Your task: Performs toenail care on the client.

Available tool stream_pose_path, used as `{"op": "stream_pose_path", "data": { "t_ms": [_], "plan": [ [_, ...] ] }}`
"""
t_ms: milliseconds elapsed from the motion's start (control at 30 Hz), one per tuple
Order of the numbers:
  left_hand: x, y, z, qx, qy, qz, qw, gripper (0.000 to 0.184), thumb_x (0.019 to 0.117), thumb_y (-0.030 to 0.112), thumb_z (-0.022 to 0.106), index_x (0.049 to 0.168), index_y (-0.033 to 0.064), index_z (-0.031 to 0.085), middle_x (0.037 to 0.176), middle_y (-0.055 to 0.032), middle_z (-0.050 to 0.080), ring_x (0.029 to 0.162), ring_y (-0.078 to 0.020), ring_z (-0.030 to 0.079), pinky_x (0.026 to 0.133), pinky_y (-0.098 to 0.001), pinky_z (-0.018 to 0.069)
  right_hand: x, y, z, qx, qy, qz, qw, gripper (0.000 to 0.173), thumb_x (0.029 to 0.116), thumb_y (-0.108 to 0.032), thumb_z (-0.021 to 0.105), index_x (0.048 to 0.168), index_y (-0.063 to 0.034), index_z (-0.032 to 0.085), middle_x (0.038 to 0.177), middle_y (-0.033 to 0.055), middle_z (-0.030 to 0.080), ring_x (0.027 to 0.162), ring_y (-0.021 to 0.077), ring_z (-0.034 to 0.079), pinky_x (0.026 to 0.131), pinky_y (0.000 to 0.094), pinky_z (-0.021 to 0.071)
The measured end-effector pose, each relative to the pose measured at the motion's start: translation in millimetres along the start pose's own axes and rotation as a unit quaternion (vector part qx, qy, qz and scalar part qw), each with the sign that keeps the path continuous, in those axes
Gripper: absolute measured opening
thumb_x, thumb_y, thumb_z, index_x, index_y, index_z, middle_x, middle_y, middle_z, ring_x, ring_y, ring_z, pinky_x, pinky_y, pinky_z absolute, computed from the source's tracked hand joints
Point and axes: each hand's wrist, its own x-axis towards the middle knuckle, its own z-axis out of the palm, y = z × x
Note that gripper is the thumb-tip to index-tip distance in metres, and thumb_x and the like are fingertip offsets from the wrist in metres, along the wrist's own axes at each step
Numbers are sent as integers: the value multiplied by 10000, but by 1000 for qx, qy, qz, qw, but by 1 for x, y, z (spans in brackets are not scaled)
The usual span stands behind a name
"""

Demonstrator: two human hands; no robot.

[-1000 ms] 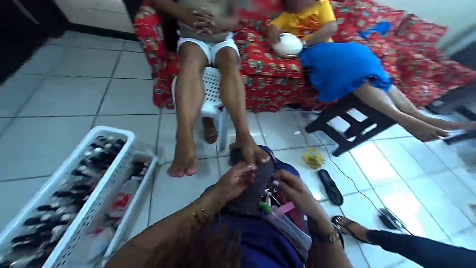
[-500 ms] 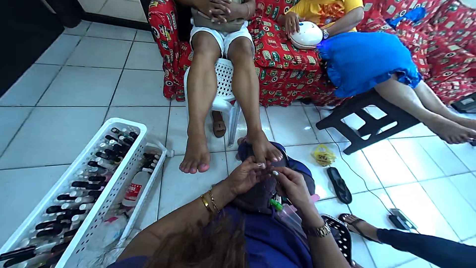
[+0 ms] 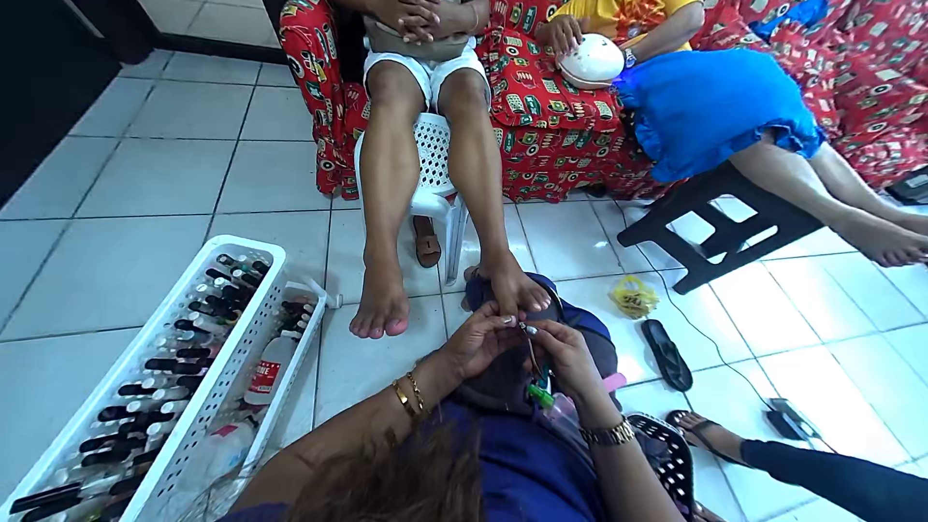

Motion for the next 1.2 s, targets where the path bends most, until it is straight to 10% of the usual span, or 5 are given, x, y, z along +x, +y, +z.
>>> {"op": "stream_pose_path", "data": {
  "t_ms": [433,667,833,1033,1200],
  "plan": [
    [1,-1,-1,-8,-6,-7,1000,144,1032,-11,457,1128,83,510,1046,-85,686,940,-211,711,922,-386,580,1,4,-2,30,-6,-6,1000,234,1017,2,470,1006,18,703,659,3,698,491,74,640,471,227,560],
    [2,-1,-4,-13,-9,-8,1000,145,1035,-5,453,1137,87,501,1057,-96,691,956,-228,716,928,-402,580,3,9,-7,31,-19,-6,999,239,1003,-51,473,1008,-26,710,569,-75,569,408,2,463,404,178,432],
    [2,-2,-3,-9,-11,-3,1000,144,1031,-11,450,1118,87,509,1046,-86,690,945,-211,710,922,-387,577,3,8,-4,38,-10,-12,999,241,1012,-12,468,1007,16,707,655,0,690,483,74,628,466,232,556],
    [2,-1,-4,-9,-14,-4,1000,143,1029,-8,448,1121,90,497,1056,-90,689,959,-226,710,926,-405,577,4,9,-5,39,-15,-8,999,234,994,-53,472,977,-32,705,570,-77,566,406,-2,454,400,174,420],
    [2,-1,-4,-13,-13,-7,1000,143,1031,-14,450,1108,95,502,1053,-84,692,954,-213,710,916,-387,579,3,5,-3,37,-6,-9,999,233,1006,-11,474,979,7,704,638,4,688,472,75,627,452,229,547]
  ]
}}
